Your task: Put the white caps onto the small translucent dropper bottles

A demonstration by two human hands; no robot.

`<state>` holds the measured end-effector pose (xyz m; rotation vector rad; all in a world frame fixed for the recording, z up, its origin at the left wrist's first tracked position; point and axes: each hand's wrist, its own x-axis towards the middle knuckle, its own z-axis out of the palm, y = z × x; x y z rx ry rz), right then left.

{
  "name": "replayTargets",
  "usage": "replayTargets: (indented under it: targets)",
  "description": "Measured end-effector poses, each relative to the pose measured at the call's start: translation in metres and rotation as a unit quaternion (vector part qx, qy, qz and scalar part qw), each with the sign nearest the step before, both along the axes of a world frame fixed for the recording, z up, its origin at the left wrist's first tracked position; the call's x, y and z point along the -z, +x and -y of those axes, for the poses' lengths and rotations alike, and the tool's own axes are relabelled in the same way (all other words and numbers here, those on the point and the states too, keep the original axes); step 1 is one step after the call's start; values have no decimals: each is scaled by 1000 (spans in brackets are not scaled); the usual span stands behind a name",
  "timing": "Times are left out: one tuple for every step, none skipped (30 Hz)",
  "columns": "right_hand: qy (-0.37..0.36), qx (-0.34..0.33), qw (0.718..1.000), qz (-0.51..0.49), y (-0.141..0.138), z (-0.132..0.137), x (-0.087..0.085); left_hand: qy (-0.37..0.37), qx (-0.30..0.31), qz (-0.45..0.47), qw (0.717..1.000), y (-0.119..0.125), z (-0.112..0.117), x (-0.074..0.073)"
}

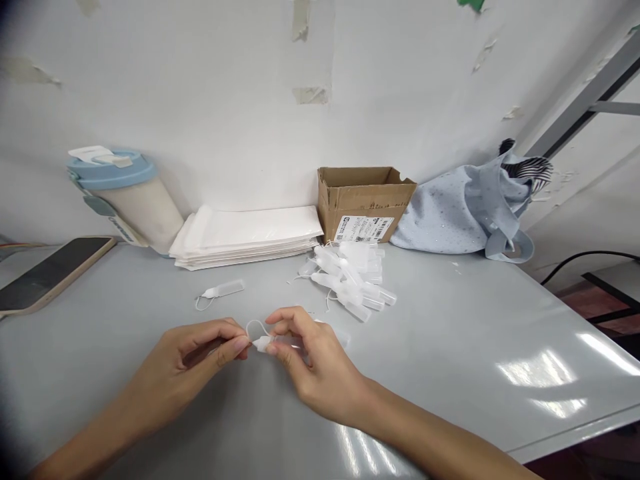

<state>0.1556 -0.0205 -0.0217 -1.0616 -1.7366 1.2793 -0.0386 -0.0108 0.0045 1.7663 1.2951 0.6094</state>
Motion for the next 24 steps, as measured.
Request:
replayTargets:
  targets:
    - [0,3,1000,1,0,0,0,0,6,-5,1000,0,0,1]
    - [0,4,1000,3,-1,0,0,0,11,-8,1000,0,0,2]
    - [1,6,1000,4,-1,0,0,1,12,-9,1000,0,0,4]
    - [2,6,1000,6,-1,0,0,4,12,-8,1000,0,0,5]
    - [4,7,1000,7,-1,1,0,6,12,-6,1000,0,0,6]
    - [7,7,1000,8,-1,1,0,9,11,-3,1000,0,0,6]
    - [11,8,1000,8,-1,1,0,9,9,0,1000,0,-1,6]
    - [15,7,1000,9,-1,1,0,6,7,3,1000,0,-1,6]
    - [18,7,1000,9,-1,1,0,2,4,7,1000,0,-1,6]
    - [21,7,1000,9,-1,1,0,-3,1,10,1000,-1,-2,5]
    - [25,7,1000,9,0,0,-1,-7,-3,14,1000,-2,-2,4]
    - [28,5,1000,10,0,0,-1,-9,-7,20,1000,-3,-3,4]
    - [30,5,999,11,0,0,-1,-9,-10,27,1000,-4,-4,4]
    - [32,4,999,13,1,-1,-1,-6,-14,33,999,-5,-5,4]
    - [35,6,999,14,1,-1,-2,-3,-19,37,999,-6,-6,5]
    - [35,9,999,16,1,-2,-2,-2,-23,36,999,-7,-7,5]
    - [35,13,999,18,2,-3,-1,-1,-27,30,999,-7,-7,5]
    - [35,16,999,20,2,-3,-1,0,-30,20,999,-8,-7,5]
    - [35,17,999,21,2,-4,-1,0,-30,9,1000,-8,-7,5]
    - [35,17,999,22,2,-4,-1,0,-29,1,1000,-8,-7,5]
    - [35,14,999,23,2,-4,0,0,-26,-4,1000,-7,-6,4]
    - [36,9,999,24,2,-4,0,0,-23,-6,1000,-7,-6,4]
    - [36,6,999,24,2,-3,0,0,-19,-4,1000,-6,-6,4]
    - [36,3,999,23,1,-3,0,-2,-16,-2,1000,-6,-6,4]
